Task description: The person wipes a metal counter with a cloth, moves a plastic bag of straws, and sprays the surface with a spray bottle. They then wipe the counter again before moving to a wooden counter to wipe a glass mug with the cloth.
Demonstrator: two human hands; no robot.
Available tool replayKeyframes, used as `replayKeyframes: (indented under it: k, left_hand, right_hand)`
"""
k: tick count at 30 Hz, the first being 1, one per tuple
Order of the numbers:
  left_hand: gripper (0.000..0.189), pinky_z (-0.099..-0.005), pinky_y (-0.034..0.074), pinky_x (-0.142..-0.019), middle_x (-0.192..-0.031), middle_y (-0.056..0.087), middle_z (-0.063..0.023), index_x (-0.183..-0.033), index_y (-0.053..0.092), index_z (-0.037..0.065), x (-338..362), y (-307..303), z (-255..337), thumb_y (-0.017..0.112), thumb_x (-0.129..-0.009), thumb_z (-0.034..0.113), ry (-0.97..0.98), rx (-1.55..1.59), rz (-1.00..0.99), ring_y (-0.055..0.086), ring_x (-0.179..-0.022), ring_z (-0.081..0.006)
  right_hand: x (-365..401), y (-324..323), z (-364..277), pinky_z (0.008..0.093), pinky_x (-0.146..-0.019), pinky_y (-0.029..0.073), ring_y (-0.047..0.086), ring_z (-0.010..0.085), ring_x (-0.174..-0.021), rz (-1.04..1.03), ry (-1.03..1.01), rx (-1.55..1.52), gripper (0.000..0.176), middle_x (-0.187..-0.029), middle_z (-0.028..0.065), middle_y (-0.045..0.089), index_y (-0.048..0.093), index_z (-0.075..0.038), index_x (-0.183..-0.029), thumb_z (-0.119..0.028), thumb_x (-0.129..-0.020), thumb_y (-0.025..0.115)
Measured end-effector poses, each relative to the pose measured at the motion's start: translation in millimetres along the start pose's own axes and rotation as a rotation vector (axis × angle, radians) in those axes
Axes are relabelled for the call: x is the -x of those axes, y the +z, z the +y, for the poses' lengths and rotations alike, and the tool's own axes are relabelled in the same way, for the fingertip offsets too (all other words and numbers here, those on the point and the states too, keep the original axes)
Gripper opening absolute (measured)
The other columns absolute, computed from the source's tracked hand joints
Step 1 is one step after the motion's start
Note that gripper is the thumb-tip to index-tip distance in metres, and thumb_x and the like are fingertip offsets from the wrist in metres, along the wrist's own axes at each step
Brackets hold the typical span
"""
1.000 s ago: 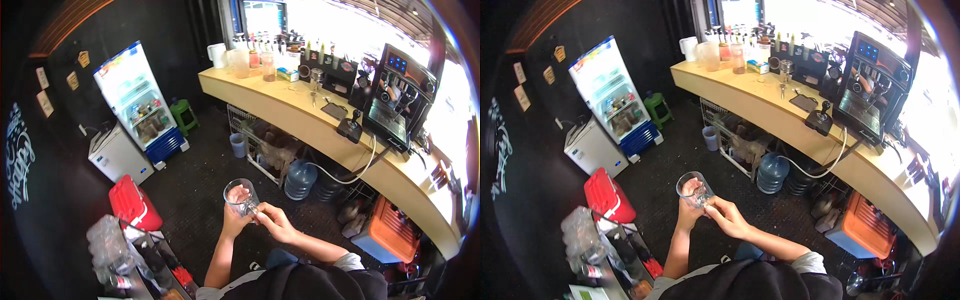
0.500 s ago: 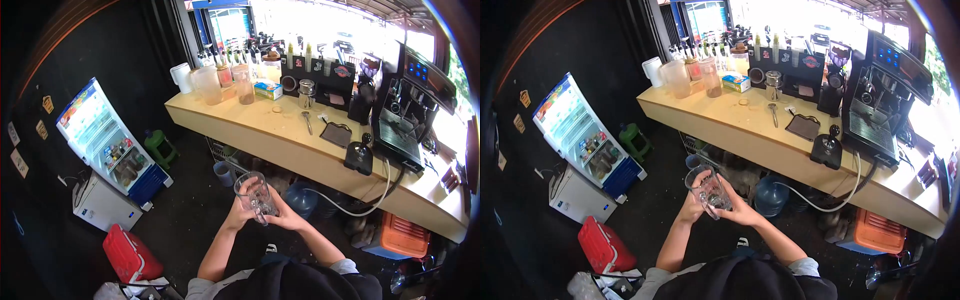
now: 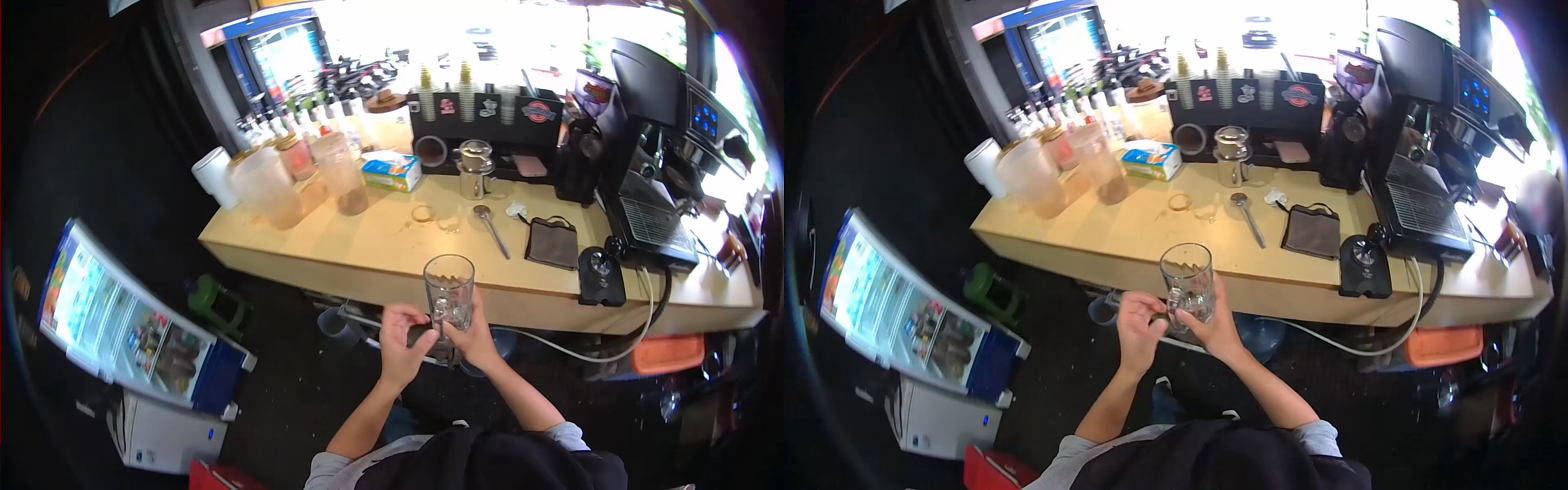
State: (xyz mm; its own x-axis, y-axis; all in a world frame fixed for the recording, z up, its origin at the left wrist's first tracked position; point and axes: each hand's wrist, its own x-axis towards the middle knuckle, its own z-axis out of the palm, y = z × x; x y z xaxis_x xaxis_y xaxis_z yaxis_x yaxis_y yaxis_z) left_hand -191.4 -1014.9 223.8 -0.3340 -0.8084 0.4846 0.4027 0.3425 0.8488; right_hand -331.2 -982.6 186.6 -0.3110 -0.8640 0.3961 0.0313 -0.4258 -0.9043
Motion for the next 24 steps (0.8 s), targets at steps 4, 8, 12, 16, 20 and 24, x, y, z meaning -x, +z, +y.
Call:
replayKeyframes:
  k: [4,8,12,16,20,24]
  left_hand:
    - [0.012,-0.0233,0.044,-0.071,-0.081,0.059,-0.0035,-0.089,0.053,0.002,-45.3,-22.6,-6.6,0.059,-0.09,0.012,-0.083,-0.156,-0.13,0.054,-0.075,-0.0081]
    - [0.023,-0.0202,0.038,-0.057,-0.074,0.052,0.0009,-0.086,0.054,0.003,-82.1,-59.5,-24.4,0.048,-0.098,0.022,-0.193,-0.029,-0.128,0.045,-0.064,-0.0039]
    - [0.024,-0.02,0.024,-0.053,-0.068,0.037,0.0044,-0.081,0.044,0.009,-126.8,-83.2,-38.6,0.042,-0.1,0.023,-0.111,0.02,-0.105,0.031,-0.06,-0.0032]
    - [0.025,-0.0205,0.024,-0.052,-0.067,0.035,0.0041,-0.078,0.043,0.009,-158.4,-110.6,-58.2,0.043,-0.1,0.022,-0.006,0.006,-0.207,0.029,-0.059,-0.0038]
    - [0.024,-0.0201,0.027,-0.055,-0.069,0.043,0.0044,-0.08,0.048,0.007,-177.0,-131.0,-64.9,0.049,-0.098,0.022,-0.047,0.125,-0.116,0.035,-0.062,-0.0031]
    - [0.024,-0.0206,0.026,-0.054,-0.068,0.042,0.0044,-0.08,0.048,0.006,-188.2,-146.1,-67.2,0.048,-0.098,0.023,-0.026,0.096,-0.037,0.034,-0.061,-0.0031]
  right_hand:
    - [-30.7,37.7,14.1,0.0377,-0.101,0.036,0.043,0.0266,-0.122,0.177,-0.088,0.28,0.081,-0.129,0.0178,0.043,0.024,-0.001,-0.138,-0.003,-0.073,0.073]
    - [-58.9,70.1,25.7,0.0378,-0.103,0.035,0.043,0.03,-0.123,0.309,-0.056,0.386,0.081,-0.129,0.0208,0.043,0.025,0.0,-0.138,-0.005,-0.073,0.074]
    - [-80.4,59.8,8.9,0.0408,-0.103,0.035,0.043,0.0342,-0.124,0.183,-0.108,0.654,0.079,-0.132,0.0221,0.042,0.028,-0.001,-0.138,-0.015,-0.075,0.074]
    - [-113.6,-43.9,1.0,0.0446,-0.106,0.031,0.039,0.0377,-0.126,0.376,-0.115,1.108,0.075,-0.136,0.0212,0.04,0.036,-0.002,-0.135,-0.033,-0.077,0.073]
    - [-122.0,-117.6,1.5,0.0539,-0.106,0.026,0.038,0.0357,-0.128,0.646,0.207,1.623,0.068,-0.137,0.0211,0.04,0.041,-0.003,-0.132,-0.041,-0.081,0.067]
    - [-104.7,-166.8,40.6,0.0559,-0.104,0.026,0.038,0.0358,-0.129,0.609,0.31,1.73,0.052,-0.134,0.021,0.044,0.047,-0.002,-0.126,-0.034,-0.087,0.06]
